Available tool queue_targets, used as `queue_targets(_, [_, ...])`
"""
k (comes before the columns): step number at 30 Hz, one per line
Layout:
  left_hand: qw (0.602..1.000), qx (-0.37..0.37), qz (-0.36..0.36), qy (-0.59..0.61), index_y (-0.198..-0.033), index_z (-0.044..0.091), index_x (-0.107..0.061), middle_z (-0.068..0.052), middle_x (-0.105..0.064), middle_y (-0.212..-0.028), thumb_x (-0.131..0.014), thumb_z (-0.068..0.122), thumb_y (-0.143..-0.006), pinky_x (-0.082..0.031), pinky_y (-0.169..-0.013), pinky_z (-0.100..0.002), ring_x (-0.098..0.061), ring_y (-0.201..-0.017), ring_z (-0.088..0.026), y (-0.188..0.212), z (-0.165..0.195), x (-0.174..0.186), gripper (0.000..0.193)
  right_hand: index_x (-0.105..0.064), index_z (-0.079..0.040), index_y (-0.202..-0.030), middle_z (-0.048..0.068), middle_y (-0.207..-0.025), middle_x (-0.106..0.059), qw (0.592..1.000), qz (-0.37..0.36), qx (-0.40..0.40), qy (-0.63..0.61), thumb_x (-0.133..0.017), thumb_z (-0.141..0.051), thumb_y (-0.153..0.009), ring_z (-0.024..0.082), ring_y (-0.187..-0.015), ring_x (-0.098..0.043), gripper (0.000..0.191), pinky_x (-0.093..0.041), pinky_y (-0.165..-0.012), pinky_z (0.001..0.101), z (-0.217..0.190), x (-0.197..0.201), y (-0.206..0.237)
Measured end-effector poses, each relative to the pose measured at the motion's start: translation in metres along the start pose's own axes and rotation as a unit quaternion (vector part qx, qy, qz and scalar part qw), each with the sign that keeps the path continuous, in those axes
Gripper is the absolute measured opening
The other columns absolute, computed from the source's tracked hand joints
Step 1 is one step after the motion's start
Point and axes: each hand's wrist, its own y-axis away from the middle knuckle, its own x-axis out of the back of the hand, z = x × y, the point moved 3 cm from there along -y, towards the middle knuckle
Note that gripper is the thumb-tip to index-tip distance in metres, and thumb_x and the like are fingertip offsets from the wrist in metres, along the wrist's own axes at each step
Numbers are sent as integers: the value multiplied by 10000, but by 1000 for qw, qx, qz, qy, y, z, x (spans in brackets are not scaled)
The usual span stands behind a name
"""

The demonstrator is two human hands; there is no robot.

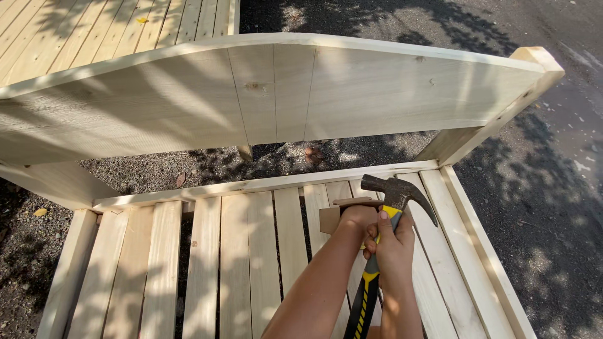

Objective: The person hammers nails into the wooden slats of a bench frame outdoors. They take nails from a cardboard nail box, position each nail along the rail, and drive it in with a claw hammer, working along the seat one nail at a time.

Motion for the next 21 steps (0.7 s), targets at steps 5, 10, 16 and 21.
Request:
queue_targets(5, [983, 114, -37, 141, -826, 47, -562, -105, -423, -506, -521, 485, -983, -415, -303, -455, -438, -279, -243, 24, -2, 7, 468, -513, -45, -1047, 42, -685, -528, 998, -48, 38, 17, -537, -233, -1040, 104, -460, -434, 190, -378, -414, 296, 5, -7, 3])
queue_targets(10, [982, 109, 0, 155, -819, 150, -584, -43, -317, -493, -552, 357, -948, -371, -285, -460, -390, -261, -214, 46, 16, 5, 246, -541, -74, -1091, 40, -679, -515, 998, -36, 45, 6, -531, -218, -1040, 101, -454, -426, 153, -369, -416, 283, 0, -11, 7])
queue_targets(16, [912, -305, 114, -250, -831, 89, -702, -22, -704, -687, -686, 124, -801, -586, -560, -385, -727, -597, -193, 103, 33, 28, 49, -536, -72, -1133, 30, -705, -512, 996, -49, 70, -30, -515, -219, -1057, 95, -464, -413, 166, -384, -428, 273, -7, -16, 9])
queue_targets(21, [804, -384, 443, -98, -1005, 37, -673, -121, -729, -924, -683, 59, -935, -593, -654, -309, -737, -781, -205, 193, -9, 83, 73, -515, -118, -1171, 15, -724, -502, 996, -62, 25, -50, -513, -233, -1051, 78, -478, -410, 167, -391, -440, 260, 9, -49, 21])
